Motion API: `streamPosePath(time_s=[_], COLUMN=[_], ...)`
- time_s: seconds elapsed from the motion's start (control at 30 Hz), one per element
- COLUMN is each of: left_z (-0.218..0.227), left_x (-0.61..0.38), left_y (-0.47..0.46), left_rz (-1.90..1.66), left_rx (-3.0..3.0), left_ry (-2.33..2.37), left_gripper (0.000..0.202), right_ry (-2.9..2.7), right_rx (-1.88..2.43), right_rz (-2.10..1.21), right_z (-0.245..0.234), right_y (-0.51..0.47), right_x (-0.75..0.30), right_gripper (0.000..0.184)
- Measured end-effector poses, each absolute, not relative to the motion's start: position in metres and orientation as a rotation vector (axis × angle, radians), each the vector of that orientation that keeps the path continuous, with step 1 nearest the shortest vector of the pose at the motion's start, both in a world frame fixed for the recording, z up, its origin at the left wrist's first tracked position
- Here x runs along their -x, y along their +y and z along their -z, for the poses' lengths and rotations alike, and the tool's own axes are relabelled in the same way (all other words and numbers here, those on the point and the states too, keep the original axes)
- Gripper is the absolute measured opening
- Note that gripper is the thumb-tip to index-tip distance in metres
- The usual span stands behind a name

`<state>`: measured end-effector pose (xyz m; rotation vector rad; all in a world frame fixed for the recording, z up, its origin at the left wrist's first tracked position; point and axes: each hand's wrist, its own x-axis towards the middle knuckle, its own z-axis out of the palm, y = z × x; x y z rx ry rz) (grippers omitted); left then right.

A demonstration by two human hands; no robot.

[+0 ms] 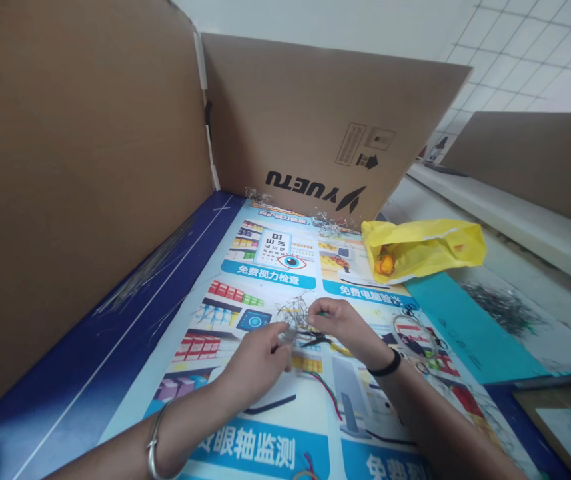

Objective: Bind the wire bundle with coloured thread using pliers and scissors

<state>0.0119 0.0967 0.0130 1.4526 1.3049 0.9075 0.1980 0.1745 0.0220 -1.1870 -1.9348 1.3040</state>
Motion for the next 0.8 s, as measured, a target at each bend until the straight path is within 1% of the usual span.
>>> streamPosePath(time_s=[0.13,0.2,0.3,0.43,0.5,0.8], left_z=[-0.02,-0.023,-0.024,-0.022,-0.02,-0.017], left_x=[-0.016,-0.017,-0.016,-0.014,-0.013,-0.012], left_y=[0.095,0.096,0.098,0.102,0.103,0.105], left_rz=[-0.782,-0.78,-0.814,-0.874,-0.89,-0.939], left_rx=[-1.214,-1.16,-1.108,-1.068,-1.051,-1.0], left_ry=[1.31,1.283,1.243,1.211,1.213,1.175], left_gripper=[0.053,0.057,0.051,0.034,0.029,0.026], right_ry=[-1.946,-1.95,-1.951,-1.924,-1.935,-1.983], right_rx=[1.153,1.148,1.161,1.172,1.164,1.121], right_rz=[-1.32,-1.337,-1.35,-1.399,-1.387,-1.349], right_z=[-0.024,-0.026,-0.029,-0.031,-0.031,-0.031], right_y=[0.175,0.174,0.173,0.173,0.174,0.175], right_x=[-0.198,-0.198,-0.197,-0.198,-0.198,-0.199], right_gripper=[0.016,0.016,0.017,0.017,0.016,0.02])
